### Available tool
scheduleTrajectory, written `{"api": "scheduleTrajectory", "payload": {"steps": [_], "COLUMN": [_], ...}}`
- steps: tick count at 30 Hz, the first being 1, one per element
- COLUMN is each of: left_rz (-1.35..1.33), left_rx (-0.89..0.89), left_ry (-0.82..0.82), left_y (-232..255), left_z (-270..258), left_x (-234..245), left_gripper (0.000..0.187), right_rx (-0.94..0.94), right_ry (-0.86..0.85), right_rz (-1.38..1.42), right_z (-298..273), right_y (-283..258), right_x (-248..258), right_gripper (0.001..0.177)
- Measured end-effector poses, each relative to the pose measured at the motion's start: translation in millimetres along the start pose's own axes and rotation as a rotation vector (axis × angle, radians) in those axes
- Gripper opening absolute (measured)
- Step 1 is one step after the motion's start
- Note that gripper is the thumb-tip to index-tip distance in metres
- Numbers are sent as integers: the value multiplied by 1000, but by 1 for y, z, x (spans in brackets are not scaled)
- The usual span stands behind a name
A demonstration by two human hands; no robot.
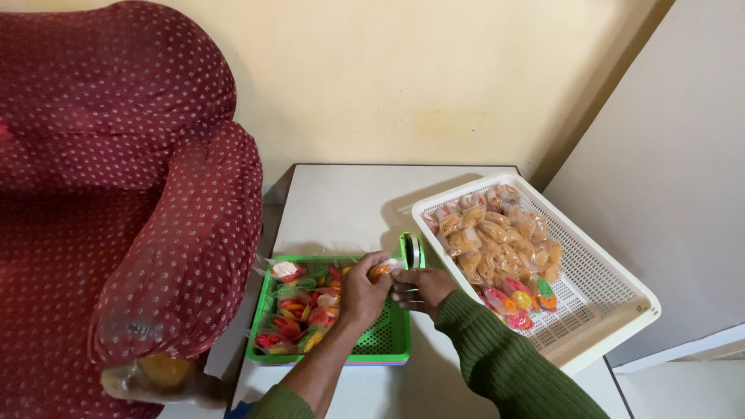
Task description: A person is transferring individually wrapped food packets from a large white tray into a smaller green basket.
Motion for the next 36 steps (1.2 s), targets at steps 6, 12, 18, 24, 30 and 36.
{"api": "scheduleTrajectory", "payload": {"steps": [6,12,18,24,30,36], "left_rz": [35,-10,-166,-218,-266,-245], "left_rx": [-5,4,-9,3,15,31], "left_ry": [-30,-60,-42,-53,-58,-64], "left_y": [-21,-26,-19,-23,-10,-14], "left_z": [11,14,12,16,7,11], "left_x": [-3,-7,-2,4,8,13], "left_gripper": [36,34,38,42,49,52], "right_rx": [-45,-57,-83,54,145,176], "right_ry": [-63,-63,-33,-7,-21,-59], "right_rz": [-208,-322,-401,-388,-348,-326], "right_z": [2,-6,-6,-13,-22,-7], "right_y": [-6,-14,-11,-24,-32,-23], "right_x": [9,9,12,4,-4,0], "right_gripper": [29,37,61,50,37,25]}}
Point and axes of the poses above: each hand's wrist, its own z-axis towards the middle knuckle, its own x-axis out of the back of the hand, y = z × x, the point moved 9 cm from there along z, towards the middle knuckle, and after that the axes turned 10 degrees about -y, right-handed, at the moved point
